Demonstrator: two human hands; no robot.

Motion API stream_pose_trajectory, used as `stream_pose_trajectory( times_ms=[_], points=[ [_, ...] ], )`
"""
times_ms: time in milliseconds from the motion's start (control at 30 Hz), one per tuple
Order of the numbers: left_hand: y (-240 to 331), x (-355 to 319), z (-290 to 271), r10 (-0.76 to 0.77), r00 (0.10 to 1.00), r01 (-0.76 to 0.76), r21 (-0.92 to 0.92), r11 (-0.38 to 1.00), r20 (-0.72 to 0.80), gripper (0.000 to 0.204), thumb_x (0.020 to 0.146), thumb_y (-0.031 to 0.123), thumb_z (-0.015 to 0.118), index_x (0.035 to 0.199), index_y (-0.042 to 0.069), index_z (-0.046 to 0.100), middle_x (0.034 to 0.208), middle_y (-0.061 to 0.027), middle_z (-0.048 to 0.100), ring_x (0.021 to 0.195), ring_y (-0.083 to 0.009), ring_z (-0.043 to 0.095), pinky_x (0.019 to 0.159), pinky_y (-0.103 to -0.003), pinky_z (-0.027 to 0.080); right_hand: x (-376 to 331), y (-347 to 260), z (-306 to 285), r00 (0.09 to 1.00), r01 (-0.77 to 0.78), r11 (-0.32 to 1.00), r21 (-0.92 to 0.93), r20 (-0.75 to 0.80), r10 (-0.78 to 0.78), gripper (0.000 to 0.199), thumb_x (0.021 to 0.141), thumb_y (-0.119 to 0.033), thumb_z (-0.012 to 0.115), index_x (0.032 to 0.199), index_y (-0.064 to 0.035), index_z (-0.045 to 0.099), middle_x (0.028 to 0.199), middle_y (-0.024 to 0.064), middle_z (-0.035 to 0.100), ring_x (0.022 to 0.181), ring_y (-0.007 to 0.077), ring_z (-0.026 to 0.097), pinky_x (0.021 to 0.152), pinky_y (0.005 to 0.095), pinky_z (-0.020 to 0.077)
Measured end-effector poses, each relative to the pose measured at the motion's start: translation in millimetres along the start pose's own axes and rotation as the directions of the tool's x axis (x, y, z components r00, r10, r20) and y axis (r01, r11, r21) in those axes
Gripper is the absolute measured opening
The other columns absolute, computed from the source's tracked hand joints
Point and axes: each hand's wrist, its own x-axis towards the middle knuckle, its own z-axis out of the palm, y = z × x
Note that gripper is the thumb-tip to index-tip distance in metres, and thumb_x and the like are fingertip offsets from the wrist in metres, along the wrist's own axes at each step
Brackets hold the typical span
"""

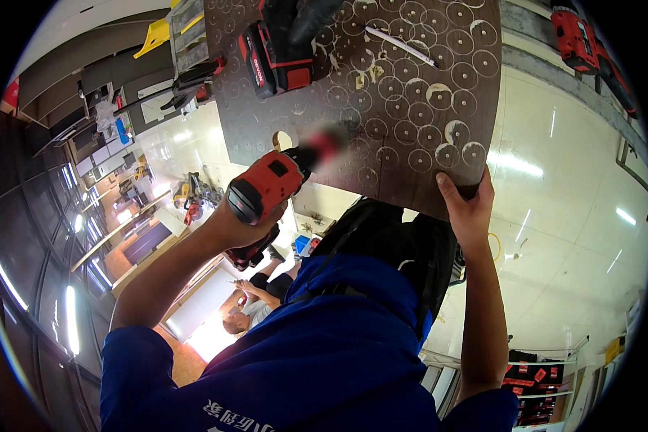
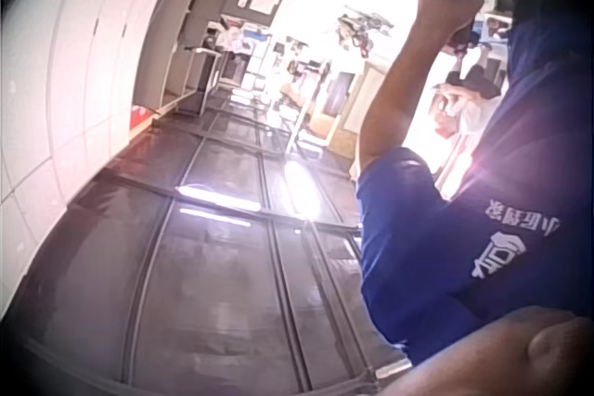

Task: The person uses a cordless drill to create holes in a large, patterned sheet of material clamped to a workbench. The person positions the drill over pre-marked spots and drills through the material, generating wood shavings.

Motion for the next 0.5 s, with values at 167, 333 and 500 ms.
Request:
stream_pose_trajectory(
  times_ms=[167,333,500],
  points=[
    [2.2,1.2,0.6,-0.012,1.0,0.012,0.01,1.0,-0.017,0.042,0.077,0.003,0.071,0.117,0.002,0.058,0.108,-0.0151,0.062,0.089,-0.0294,0.069,0.08,-0.036,0.054,1.2,-3.5,0.8,1.0,-0.005,1.0,0.012,0.001,0.005,0.044,0.089,-0.005,0.074,0.127,0.0018,0.054,0.113,0.0065,0.066,0.103,0.0132,0.06,0.094,0.0281,0.0469],
    [0.9,1.3,0.2,-0.007,1.0,0.007,0.014,1.0,-0.004,0.044,0.077,0.002,0.071,0.118,0.001,0.057,0.108,-0.0151,0.062,0.09,-0.0288,0.069,0.08,-0.035,0.054,0.2,-2.3,0.0,1.0,-0.01,1.0,0.0,0.003,0.01,0.044,0.089,-0.005,0.074,0.128,0.0019,0.053,0.114,0.0067,0.066,0.104,0.0135,0.06,0.094,0.0283,0.0468],
    [-2.1,2.7,-1.0,0.011,1.0,-0.011,-0.003,1.0,0.018,0.045,0.077,0.002,0.072,0.118,0.001,0.056,0.108,-0.0145,0.063,0.09,-0.028,0.069,0.08,-0.036,0.054,-0.5,-2.6,0.2,1.0,-0.021,1.0,-0.005,-0.011,0.021,0.044,0.09,-0.006,0.074,0.128,0.002,0.053,0.114,0.0069,0.066,0.104,0.0139,0.06,0.094,0.0286,0.0469]
  ],
)
